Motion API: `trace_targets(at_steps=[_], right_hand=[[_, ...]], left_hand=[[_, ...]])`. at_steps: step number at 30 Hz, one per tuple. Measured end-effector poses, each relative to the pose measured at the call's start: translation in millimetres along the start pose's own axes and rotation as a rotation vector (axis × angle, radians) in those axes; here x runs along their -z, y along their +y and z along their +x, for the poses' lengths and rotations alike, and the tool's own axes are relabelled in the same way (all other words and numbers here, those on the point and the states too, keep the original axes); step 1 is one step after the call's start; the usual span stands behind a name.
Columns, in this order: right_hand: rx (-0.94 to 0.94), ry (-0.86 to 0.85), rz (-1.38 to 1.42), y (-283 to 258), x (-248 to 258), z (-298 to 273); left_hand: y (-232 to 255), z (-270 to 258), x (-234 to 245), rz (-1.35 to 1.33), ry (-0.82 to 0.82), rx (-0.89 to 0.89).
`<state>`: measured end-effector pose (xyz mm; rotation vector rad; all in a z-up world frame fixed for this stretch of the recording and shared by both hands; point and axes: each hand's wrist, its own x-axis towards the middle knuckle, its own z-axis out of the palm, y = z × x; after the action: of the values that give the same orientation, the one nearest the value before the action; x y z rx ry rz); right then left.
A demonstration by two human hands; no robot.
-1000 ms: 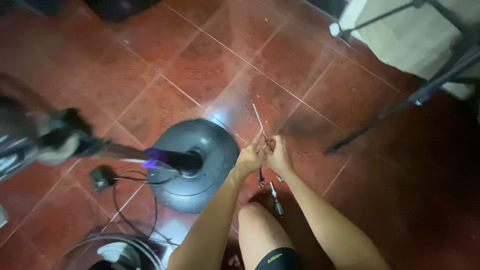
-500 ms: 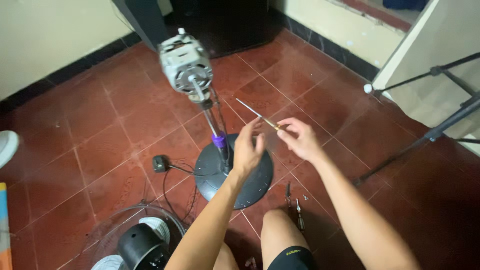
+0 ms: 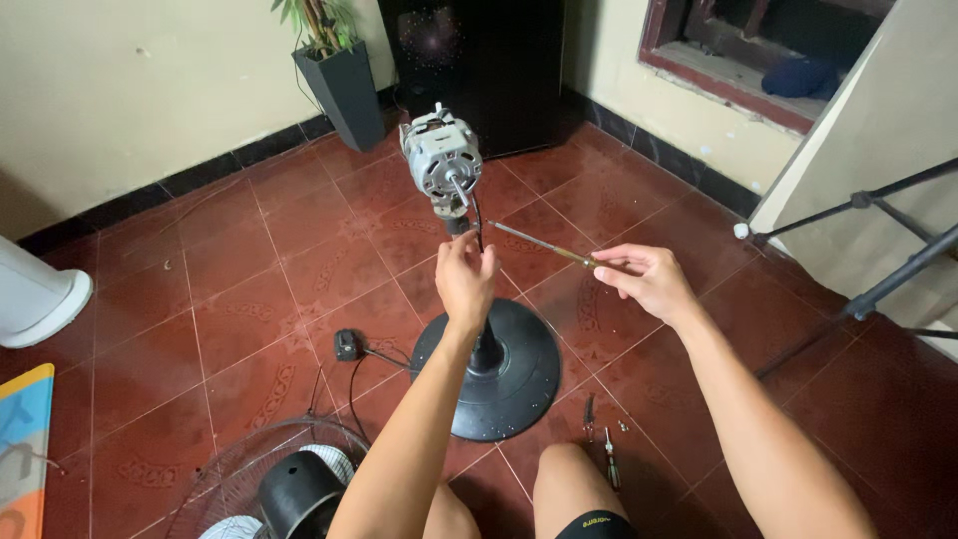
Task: The person assembles an electric fan by attaching the motor to the stand, securing it with a screwdriver, and fitting the rear housing. They handle the fan motor, stand, and housing components on a tiled floor.
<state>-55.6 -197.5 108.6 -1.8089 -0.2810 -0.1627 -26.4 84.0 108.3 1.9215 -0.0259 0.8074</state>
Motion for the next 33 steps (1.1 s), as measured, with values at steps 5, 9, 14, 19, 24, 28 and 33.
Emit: trace_targets(at_steps=[5, 9, 14, 19, 24, 28, 33], right_hand=[[-0.035, 0.037, 0.083, 0, -2, 4], [-0.068, 0.002, 0.254, 5, -23, 7], [-0.122, -0.023, 0.327, 8, -62, 24], [-0.125, -0.001, 0.329, 11, -61, 28], [-0.095, -0.018, 0.28, 23, -21, 20], [-0.084, -0.037, 0.211, 31, 3, 19], [-0.065, -0.063, 0.197, 32, 18, 26]], left_hand=[[5, 5, -1, -0.011, -0.03, 0.048], [8, 4, -16, -0.105, -0.05, 0.077], [3, 10, -42, -0.138, -0.156, -0.038], [-17, 8, -36, -0.148, -0.298, -0.109], [-31, -2, -7, -0.205, -0.267, 0.137], [-35, 13, 7, 0.052, 0.034, 0.006], [-46, 47, -1, -0.318, -0.058, -0.22]])
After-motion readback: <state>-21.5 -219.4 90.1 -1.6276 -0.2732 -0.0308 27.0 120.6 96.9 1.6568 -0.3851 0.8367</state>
